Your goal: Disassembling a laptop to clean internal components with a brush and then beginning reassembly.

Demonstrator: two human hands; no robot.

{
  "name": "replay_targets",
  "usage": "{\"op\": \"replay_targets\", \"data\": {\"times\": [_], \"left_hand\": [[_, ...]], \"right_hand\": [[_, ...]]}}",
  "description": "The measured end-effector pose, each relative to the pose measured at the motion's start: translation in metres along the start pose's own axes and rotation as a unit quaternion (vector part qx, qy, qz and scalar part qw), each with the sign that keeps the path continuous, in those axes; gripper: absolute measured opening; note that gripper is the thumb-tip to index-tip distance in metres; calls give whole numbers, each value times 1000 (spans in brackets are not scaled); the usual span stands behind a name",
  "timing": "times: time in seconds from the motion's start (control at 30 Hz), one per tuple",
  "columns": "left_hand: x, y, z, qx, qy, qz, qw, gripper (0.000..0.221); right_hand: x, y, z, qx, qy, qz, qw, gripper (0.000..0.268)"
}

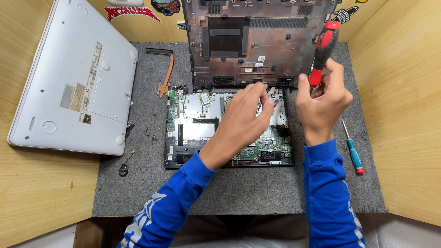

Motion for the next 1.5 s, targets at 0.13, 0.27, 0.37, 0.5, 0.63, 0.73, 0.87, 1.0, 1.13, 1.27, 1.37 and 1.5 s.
{"op": "replay_targets", "data": {"times": [0.13, 0.27, 0.37, 0.5, 0.63, 0.73, 0.87, 1.0, 1.13, 1.27, 1.37, 1.5], "left_hand": [[-17, -6, 3, -3, 131, -15, 991, 17], [-87, 2, 27, 37, 217, -139, 966, 18], [-127, 6, 44, 63, 312, -237, 918, 16], [-139, 24, 66, 67, 473, -361, 801, 28], [-92, 19, 46, 7, 564, -342, 752, 63], [-84, 19, 47, -11, 635, -310, 708, 69], [-83, 10, 47, -15, 726, -235, 646, 28], [-75, 9, 47, -48, 770, -221, 597, 15], [-91, 18, 63, -32, 742, -322, 587, 30], [-107, 16, 67, -26, 666, -307, 680, 49], [-113, 19, 65, -4, 611, -346, 711, 48], [-139, 21, 73, -20, 586, -379, 716, 56]], "right_hand": [[12, 2, 1, -7, 19, 43, 999, 30], [12, 29, -2, -80, 116, 169, 976, 31], [-3, 39, 8, -139, 135, 207, 959, 35], [-8, 52, 7, -181, 175, 234, 939, 26], [32, 35, -15, -162, 226, 225, 934, 22], [84, 27, -26, -175, 333, 197, 905, 33], [118, 26, -39, -165, 397, 225, 874, 11], [61, 6, -57, -2, 308, 105, 946, 9], [44, 13, -31, -6, 179, 95, 979, 10], [31, 17, -1, -88, 112, 96, 985, 16], [40, 22, -3, -96, 130, 86, 983, 17], [56, 20, -16, -64, 109, 103, 987, 22]]}}
Point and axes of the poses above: each hand's wrist, its own y-axis away from the middle knuckle, its own z-axis out of the palm, x = y × z, the point moved 10 cm from there along -y, towards the middle knuckle, and after that the axes turned 13 degrees about -y, right-handed, at the moved point
